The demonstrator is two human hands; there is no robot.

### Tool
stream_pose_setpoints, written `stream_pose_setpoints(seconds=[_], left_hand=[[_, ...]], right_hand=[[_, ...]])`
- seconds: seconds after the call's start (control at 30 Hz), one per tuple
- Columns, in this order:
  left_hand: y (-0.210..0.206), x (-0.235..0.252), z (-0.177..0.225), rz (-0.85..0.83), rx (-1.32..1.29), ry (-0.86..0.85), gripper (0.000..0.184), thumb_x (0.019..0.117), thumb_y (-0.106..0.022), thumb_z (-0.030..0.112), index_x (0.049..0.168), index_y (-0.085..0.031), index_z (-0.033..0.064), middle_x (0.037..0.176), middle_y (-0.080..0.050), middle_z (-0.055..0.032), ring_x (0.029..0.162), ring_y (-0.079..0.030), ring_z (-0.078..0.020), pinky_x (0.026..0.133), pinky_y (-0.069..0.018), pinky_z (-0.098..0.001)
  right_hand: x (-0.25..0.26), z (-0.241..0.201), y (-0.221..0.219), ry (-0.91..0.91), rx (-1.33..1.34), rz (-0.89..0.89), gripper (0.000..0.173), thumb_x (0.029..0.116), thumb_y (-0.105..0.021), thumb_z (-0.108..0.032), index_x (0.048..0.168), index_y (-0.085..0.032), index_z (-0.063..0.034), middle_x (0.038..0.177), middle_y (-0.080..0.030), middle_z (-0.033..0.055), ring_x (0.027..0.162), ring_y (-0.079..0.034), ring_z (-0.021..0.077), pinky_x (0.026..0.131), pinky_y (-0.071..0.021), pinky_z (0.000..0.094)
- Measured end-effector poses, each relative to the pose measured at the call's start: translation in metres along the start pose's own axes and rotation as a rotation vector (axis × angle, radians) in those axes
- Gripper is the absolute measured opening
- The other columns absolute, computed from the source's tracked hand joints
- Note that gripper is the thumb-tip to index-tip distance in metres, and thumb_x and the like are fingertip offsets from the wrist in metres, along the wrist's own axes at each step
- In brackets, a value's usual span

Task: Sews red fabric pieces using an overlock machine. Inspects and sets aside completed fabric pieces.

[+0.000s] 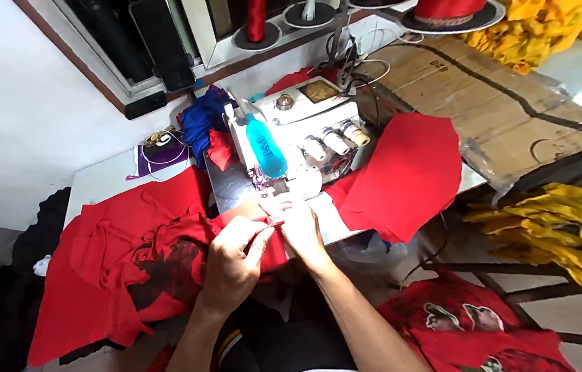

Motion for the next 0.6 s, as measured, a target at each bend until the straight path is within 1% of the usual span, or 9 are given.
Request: stream_pose_setpoints(seconds=[0.07,0.17,0.27,0.33,0.37,0.43,0.5,0.53,0.6], left_hand=[[0.0,-0.005,0.003,-0.056,-0.062,-0.031,0.013,0.0958,-0.068,0.016,0.096,-0.079,0.0094,0.093,-0.072,0.0032,0.09,-0.068,-0.0025,0.083,-0.0581,-0.0198],[-0.013,-0.02,-0.011,-0.149,-0.148,0.04,0.014,0.0972,-0.065,0.013,0.099,-0.079,0.0088,0.096,-0.074,0.002,0.092,-0.069,-0.003,0.085,-0.0587,-0.0211],[-0.018,-0.019,-0.002,-0.143,-0.153,0.086,0.019,0.1009,-0.06,0.017,0.093,-0.075,0.0086,0.087,-0.07,0.0038,0.081,-0.065,0.0002,0.075,-0.0549,-0.0177],[-0.012,-0.008,0.013,-0.122,-0.091,0.068,0.017,0.1,-0.063,0.023,0.091,-0.072,0.0109,0.084,-0.066,0.0055,0.077,-0.062,0.0005,0.07,-0.0538,-0.0177],[-0.011,-0.004,0.012,-0.11,-0.033,0.07,0.016,0.0953,-0.069,0.028,0.093,-0.072,0.0121,0.084,-0.066,0.0053,0.077,-0.063,-0.0008,0.069,-0.0551,-0.0198],[-0.014,-0.003,-0.003,-0.121,0.044,0.106,0.027,0.085,-0.078,0.03,0.102,-0.072,0.0101,0.092,-0.068,0.0007,0.086,-0.066,-0.0079,0.077,-0.0566,-0.0297],[-0.014,-0.007,-0.016,-0.094,0.019,0.12,0.018,0.0866,-0.075,0.02,0.103,-0.072,0.0122,0.098,-0.068,0.0024,0.093,-0.066,-0.0061,0.083,-0.0575,-0.0281],[-0.012,-0.01,-0.016,-0.064,0.003,0.111,0.012,0.089,-0.072,0.014,0.101,-0.074,0.0129,0.097,-0.068,0.0038,0.093,-0.066,-0.0044,0.082,-0.0575,-0.0255],[-0.005,-0.012,-0.01,0.005,0.013,0.083,0.009,0.0929,-0.065,0.011,0.096,-0.074,0.0115,0.092,-0.068,0.0045,0.087,-0.065,-0.0025,0.077,-0.0559,-0.0213]], right_hand=[[-0.003,0.021,0.004,-0.144,0.174,-0.029,0.022,0.0899,-0.081,-0.026,0.104,-0.075,-0.0104,0.084,-0.073,0.0029,0.073,-0.068,0.0134,0.067,-0.0579,0.0363],[-0.022,0.04,0.013,-0.258,0.33,-0.015,0.011,0.088,-0.081,-0.014,0.093,-0.075,-0.0054,0.076,-0.072,0.0045,0.068,-0.068,0.0127,0.066,-0.0573,0.0316],[-0.039,0.035,0.006,-0.22,0.496,-0.129,0.005,0.095,-0.071,-0.008,0.095,-0.071,-0.0028,0.073,-0.069,0.0043,0.066,-0.065,0.0102,0.063,-0.0548,0.0271],[-0.044,0.021,0.001,-0.161,0.567,-0.177,0.008,0.0975,-0.062,-0.004,0.098,-0.069,-0.0029,0.075,-0.068,0.0042,0.064,-0.062,0.0088,0.059,-0.0524,0.0246],[-0.046,0.015,-0.001,-0.144,0.585,-0.191,0.012,0.0979,-0.057,-0.002,0.099,-0.07,-0.0025,0.078,-0.068,0.0057,0.065,-0.062,0.01,0.06,-0.0527,0.0257],[-0.047,0.008,-0.002,-0.16,0.602,-0.192,0.019,0.0978,-0.057,0.0,0.105,-0.074,-0.0015,0.085,-0.072,0.0081,0.075,-0.067,0.0129,0.067,-0.057,0.0294],[-0.05,0.007,-0.003,-0.182,0.633,-0.193,0.015,0.0969,-0.063,-0.002,0.103,-0.076,-0.0012,0.087,-0.073,0.0096,0.077,-0.068,0.0143,0.07,-0.0577,0.0309],[-0.053,0.008,-0.004,-0.191,0.64,-0.195,0.014,0.0972,-0.064,-0.004,0.102,-0.077,-0.0017,0.086,-0.073,0.0096,0.077,-0.068,0.0143,0.07,-0.0577,0.0308],[-0.056,0.006,-0.003,-0.191,0.628,-0.207,0.014,0.0985,-0.064,-0.007,0.102,-0.077,-0.0028,0.088,-0.074,0.0089,0.08,-0.069,0.0141,0.073,-0.0581,0.0309]])
Point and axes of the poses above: each hand's wrist, its own x-axis towards the middle knuckle, its own y-axis out of the back of the hand, z = x × y, the point moved 9 cm from there along x, towards the middle knuckle
